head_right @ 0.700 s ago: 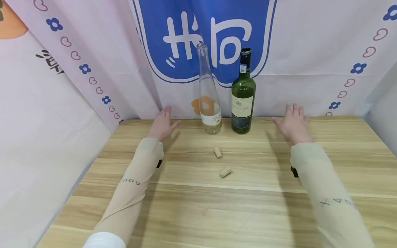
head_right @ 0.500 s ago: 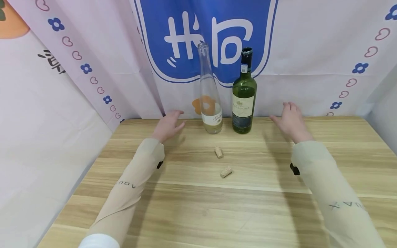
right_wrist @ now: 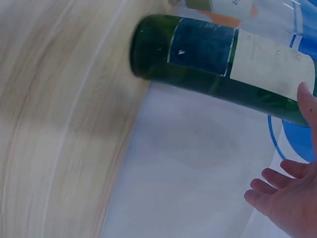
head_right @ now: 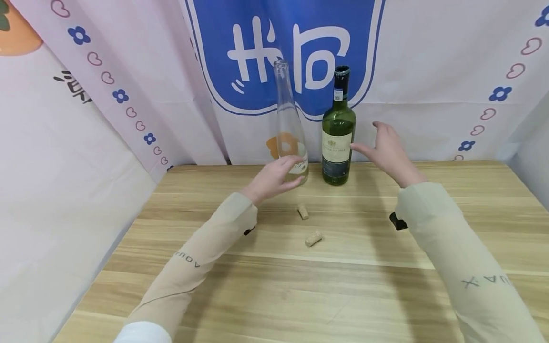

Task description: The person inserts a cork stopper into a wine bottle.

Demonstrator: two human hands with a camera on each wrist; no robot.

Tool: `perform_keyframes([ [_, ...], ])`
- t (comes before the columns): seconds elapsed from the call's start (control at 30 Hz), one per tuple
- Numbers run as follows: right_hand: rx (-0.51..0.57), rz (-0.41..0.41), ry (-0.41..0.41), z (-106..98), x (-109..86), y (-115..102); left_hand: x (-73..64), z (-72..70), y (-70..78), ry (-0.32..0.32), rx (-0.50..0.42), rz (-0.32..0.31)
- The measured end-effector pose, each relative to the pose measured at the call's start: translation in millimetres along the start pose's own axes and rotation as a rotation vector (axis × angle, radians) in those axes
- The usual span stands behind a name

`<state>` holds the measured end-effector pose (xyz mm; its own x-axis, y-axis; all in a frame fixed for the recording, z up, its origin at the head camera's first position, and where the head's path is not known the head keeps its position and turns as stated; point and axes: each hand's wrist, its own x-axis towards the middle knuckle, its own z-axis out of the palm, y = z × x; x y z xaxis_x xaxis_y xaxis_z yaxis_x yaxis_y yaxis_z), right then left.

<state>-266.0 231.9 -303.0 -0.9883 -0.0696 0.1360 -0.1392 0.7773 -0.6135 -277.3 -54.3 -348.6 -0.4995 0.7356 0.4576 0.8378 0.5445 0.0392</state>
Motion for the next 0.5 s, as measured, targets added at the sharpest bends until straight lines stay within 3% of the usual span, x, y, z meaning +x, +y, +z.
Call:
perform_keyframes([
  [0.1,0.055,0.011,-0.008,2,2.0,-7,14.1,7.3,11.9,-0.06,-0.08,-0.115],
  [0.27,0.173,0.009,-0.003,10,5.7,-12,34.9,22.4,24.7,-0.107,-0.21,-0.309],
  [0.37,0.235,0.008,0.007,17,8.7,-14,46.2,30.3,29.4,-0.109,-0.297,-0.441],
  [0.5,0.312,0.008,0.031,26,13.1,-14,57.9,40.2,31.6,-0.061,-0.413,-0.58],
])
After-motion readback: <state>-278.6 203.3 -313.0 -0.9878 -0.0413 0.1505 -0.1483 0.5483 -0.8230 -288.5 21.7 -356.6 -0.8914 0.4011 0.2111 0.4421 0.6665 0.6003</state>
